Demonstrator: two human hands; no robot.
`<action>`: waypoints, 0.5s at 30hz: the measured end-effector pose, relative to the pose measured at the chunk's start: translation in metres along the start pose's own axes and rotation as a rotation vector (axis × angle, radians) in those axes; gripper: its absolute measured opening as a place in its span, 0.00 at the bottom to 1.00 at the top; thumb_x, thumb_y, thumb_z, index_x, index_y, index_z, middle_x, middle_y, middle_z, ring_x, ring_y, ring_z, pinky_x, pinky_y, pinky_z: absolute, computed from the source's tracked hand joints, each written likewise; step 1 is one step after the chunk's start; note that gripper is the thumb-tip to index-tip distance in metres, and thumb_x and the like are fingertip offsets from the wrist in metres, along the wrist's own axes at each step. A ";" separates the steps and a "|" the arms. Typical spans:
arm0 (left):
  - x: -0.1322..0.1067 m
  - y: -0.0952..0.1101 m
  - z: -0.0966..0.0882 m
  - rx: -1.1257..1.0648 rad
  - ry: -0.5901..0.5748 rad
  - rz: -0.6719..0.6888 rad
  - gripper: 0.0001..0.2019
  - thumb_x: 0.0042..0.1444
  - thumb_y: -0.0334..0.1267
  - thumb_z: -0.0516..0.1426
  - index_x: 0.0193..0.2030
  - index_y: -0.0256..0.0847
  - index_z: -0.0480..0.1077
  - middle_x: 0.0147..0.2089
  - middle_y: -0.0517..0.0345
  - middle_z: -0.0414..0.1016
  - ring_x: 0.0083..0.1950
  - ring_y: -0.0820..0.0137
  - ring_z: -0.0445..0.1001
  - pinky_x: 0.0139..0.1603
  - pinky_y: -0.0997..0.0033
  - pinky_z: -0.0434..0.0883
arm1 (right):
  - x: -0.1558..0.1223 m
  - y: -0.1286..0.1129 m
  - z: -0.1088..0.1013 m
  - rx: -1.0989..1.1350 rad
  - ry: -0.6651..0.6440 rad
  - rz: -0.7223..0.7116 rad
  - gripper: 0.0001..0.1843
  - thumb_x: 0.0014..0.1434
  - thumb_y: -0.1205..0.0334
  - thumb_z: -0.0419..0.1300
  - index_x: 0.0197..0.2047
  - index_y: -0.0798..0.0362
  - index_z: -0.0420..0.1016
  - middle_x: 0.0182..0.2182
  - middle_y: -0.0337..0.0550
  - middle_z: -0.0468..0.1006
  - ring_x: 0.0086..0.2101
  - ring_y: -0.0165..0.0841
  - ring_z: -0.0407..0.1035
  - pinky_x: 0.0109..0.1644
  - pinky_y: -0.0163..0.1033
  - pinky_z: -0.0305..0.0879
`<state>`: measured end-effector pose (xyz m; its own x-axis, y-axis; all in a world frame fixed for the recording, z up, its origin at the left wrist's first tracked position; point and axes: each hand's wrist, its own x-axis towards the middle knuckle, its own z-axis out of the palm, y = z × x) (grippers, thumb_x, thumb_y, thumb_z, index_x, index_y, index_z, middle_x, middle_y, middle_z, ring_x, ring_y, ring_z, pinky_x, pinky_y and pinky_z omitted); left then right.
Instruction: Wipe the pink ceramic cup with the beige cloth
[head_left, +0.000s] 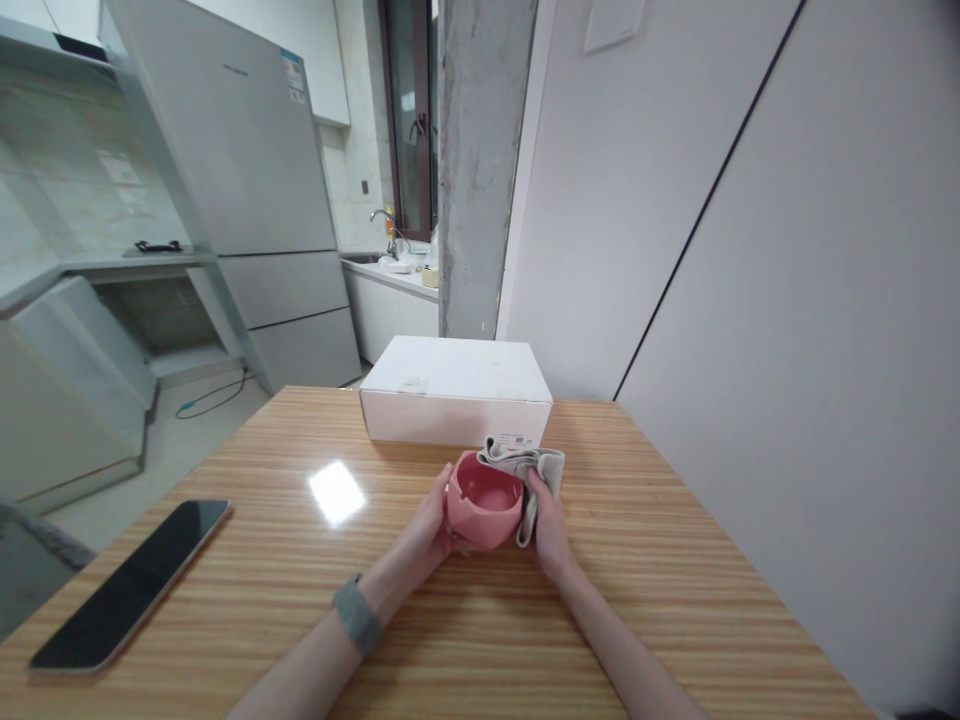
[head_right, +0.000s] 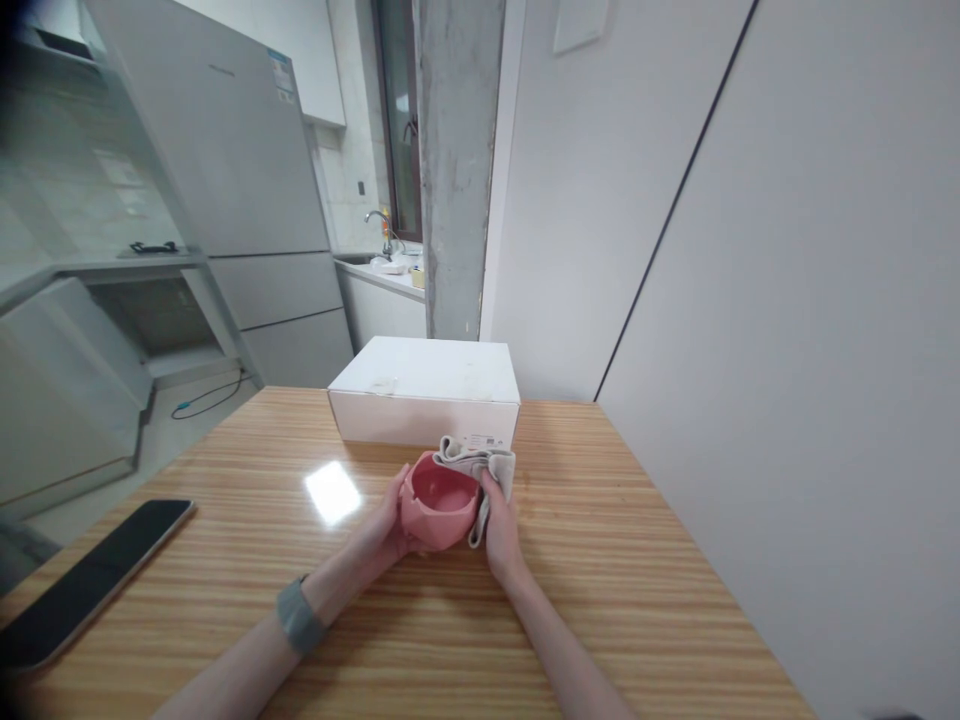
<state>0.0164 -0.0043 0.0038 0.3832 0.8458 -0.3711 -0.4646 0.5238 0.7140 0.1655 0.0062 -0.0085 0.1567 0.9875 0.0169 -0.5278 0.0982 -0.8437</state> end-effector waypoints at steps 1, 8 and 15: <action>0.000 0.000 0.000 -0.013 -0.002 -0.007 0.29 0.60 0.57 0.46 0.61 0.42 0.63 0.52 0.48 0.75 0.42 0.60 0.78 0.31 0.64 0.75 | 0.000 0.000 0.000 -0.010 0.006 -0.004 0.19 0.50 0.49 0.64 0.43 0.49 0.77 0.39 0.36 0.81 0.49 0.37 0.71 0.57 0.40 0.62; 0.000 -0.002 0.001 -0.059 -0.023 -0.036 0.28 0.60 0.55 0.46 0.56 0.36 0.68 0.48 0.45 0.77 0.40 0.61 0.78 0.31 0.64 0.76 | 0.001 0.000 -0.001 -0.022 0.024 -0.017 0.18 0.50 0.49 0.64 0.42 0.50 0.77 0.39 0.37 0.81 0.48 0.36 0.71 0.56 0.39 0.62; -0.011 0.004 -0.002 -0.096 -0.269 -0.048 0.28 0.59 0.57 0.48 0.58 0.39 0.66 0.52 0.47 0.75 0.46 0.61 0.76 0.37 0.63 0.77 | -0.002 -0.005 0.008 0.060 -0.069 0.126 0.19 0.48 0.47 0.63 0.38 0.52 0.79 0.34 0.41 0.82 0.45 0.42 0.73 0.53 0.45 0.65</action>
<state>0.0088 -0.0111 0.0101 0.5988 0.7693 -0.2227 -0.5095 0.5804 0.6352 0.1612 0.0047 0.0005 0.0293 0.9984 -0.0487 -0.5892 -0.0221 -0.8077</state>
